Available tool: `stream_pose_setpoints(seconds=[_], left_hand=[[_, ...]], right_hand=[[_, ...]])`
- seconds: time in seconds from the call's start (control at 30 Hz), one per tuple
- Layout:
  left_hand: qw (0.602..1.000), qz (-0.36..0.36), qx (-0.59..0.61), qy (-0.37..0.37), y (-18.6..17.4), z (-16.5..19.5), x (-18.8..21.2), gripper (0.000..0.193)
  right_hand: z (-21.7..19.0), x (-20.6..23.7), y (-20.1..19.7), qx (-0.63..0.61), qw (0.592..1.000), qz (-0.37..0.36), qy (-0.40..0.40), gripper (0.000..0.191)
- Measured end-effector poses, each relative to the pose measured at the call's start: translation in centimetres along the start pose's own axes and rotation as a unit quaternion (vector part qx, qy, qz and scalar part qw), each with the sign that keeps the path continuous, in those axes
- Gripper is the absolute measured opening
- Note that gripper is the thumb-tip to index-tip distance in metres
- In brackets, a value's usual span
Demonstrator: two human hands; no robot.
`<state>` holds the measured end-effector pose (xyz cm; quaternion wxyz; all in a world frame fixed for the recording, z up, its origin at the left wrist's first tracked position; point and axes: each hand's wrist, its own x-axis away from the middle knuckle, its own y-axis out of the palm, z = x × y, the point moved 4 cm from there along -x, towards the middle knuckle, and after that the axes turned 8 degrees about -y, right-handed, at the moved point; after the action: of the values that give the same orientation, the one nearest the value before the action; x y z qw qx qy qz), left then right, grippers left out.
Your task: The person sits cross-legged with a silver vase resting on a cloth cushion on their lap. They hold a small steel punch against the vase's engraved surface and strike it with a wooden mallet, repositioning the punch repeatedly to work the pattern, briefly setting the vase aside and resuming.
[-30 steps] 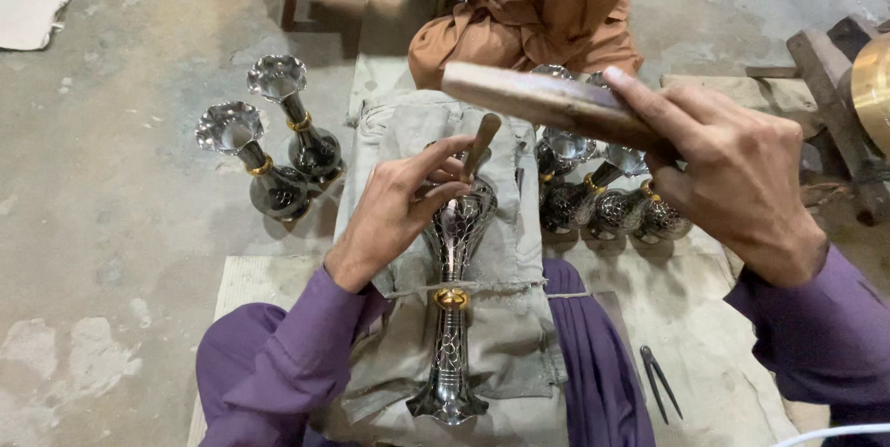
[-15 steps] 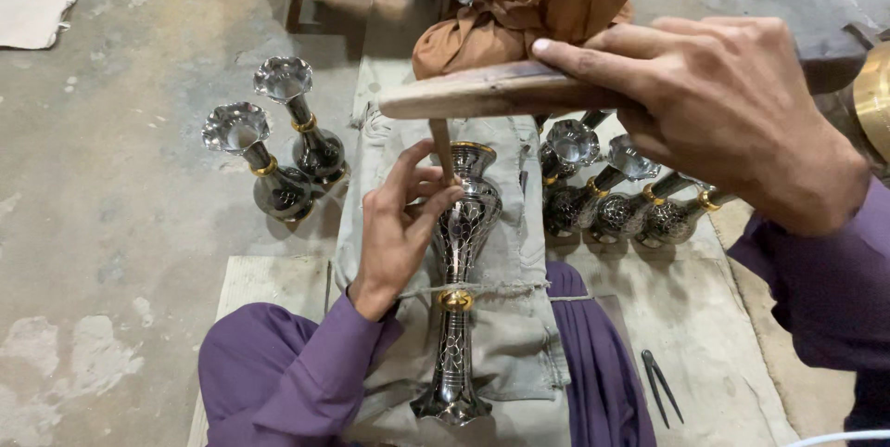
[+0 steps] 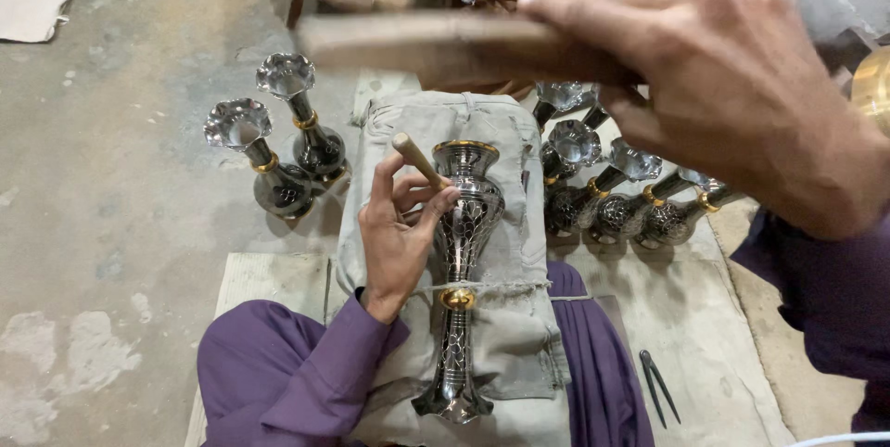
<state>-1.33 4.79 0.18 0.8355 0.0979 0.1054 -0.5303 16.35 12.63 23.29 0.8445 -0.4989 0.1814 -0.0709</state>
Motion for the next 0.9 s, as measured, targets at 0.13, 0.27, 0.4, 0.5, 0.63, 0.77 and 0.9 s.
stream_pose_setpoints(seconds=[0.13,0.27,0.4,0.5,0.63,0.77,0.9], left_hand=[[0.999,0.006,0.034,-0.007,0.0,-0.3,0.0,0.053],[0.997,0.027,0.059,-0.031,-0.3,-1.0,-0.2,0.054],[0.996,0.027,0.082,-0.026,-0.2,-1.3,-0.2,0.053],[0.995,0.034,0.086,-0.042,-0.2,-1.5,-0.1,0.055],[0.995,0.034,0.087,-0.033,-0.2,-1.2,0.0,0.053],[0.996,0.028,0.081,-0.032,-0.2,-1.0,0.0,0.053],[0.997,0.022,0.056,-0.048,-0.3,-1.3,-0.2,0.054]], right_hand=[[-1.0,-0.2,-1.0,0.185,0.977,0.048,-0.09,0.051],[-1.2,-0.8,-1.7,0.167,0.979,0.075,-0.092,0.051],[-1.6,-1.6,-2.4,0.108,0.982,0.113,-0.104,0.047],[-1.8,-2.4,-2.6,0.051,0.986,0.122,-0.097,0.051],[-2.0,-3.3,-2.3,0.062,0.991,0.071,-0.099,0.048],[-2.2,-3.5,-2.5,0.078,0.985,0.101,-0.117,0.048],[-2.1,-3.2,-2.0,0.054,0.988,0.061,-0.129,0.053]])
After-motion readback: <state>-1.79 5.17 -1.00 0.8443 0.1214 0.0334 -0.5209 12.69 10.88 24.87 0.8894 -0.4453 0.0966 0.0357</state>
